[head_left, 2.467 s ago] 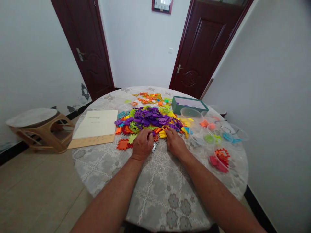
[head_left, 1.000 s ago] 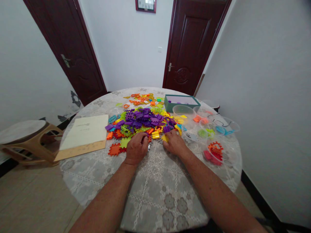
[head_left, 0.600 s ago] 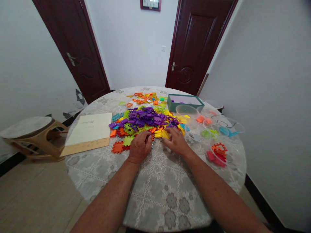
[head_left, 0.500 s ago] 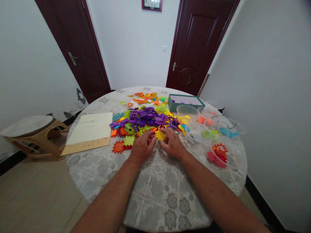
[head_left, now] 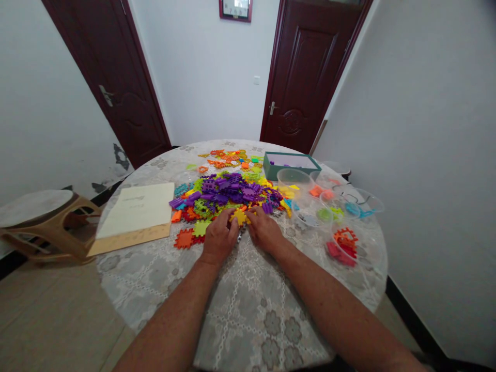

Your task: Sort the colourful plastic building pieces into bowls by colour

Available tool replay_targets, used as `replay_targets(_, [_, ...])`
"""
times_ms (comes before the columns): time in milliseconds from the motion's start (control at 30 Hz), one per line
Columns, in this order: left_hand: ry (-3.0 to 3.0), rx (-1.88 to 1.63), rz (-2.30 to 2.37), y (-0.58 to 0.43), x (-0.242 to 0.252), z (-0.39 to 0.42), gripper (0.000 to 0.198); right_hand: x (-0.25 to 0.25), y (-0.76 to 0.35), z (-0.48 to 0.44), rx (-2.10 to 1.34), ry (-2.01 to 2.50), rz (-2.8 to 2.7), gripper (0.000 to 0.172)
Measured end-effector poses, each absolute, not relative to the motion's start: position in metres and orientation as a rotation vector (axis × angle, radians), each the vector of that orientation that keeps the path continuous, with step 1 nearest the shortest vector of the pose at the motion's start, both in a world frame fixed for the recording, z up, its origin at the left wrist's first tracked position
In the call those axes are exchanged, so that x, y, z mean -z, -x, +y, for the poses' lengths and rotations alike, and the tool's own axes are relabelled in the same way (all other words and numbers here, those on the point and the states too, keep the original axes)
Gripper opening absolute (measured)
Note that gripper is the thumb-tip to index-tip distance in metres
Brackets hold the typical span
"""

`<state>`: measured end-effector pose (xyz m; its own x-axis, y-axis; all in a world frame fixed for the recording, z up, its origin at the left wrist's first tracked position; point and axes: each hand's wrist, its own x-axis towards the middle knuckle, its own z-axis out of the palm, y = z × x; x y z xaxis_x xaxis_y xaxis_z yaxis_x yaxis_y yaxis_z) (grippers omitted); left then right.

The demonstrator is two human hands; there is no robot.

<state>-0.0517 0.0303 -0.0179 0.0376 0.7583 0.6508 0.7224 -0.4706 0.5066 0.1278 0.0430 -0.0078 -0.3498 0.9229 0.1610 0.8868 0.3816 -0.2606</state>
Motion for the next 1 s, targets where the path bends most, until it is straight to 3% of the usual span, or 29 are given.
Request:
replay_targets(167, [-2.250, -1.412, 1.581, 0.051, 0.018, 0.031, 0.030, 0.008, -0.136, 0.040, -0.192, 1.690, -2.177, 0.042])
replay_targets(333, [-2.271, -1.392, 1.537, 0.050, 0.021, 0.032, 0.035, 0.016, -0.151, 0.042, -0.301, 1.430, -1.986, 0.034])
replay_targets(533, [-2.231, -1.383, 1.421, 0.050, 0.018, 0.028, 0.034, 0.022, -0.147, 0.046, -0.970, 1.280, -1.485, 0.028])
replay_targets(800, [-2.162, -1.337, 1.278, 0.048, 0.014, 0.028, 0.026, 0.020, -0.136, 0.041, -1.398, 1.002, -1.198, 0.040])
replay_targets(1000, [-2.187, -1.417, 1.229, 0.047, 0.012, 0.028, 0.023, 0.012, -0.135, 0.034, -1.172, 1.057, -1.553, 0.036])
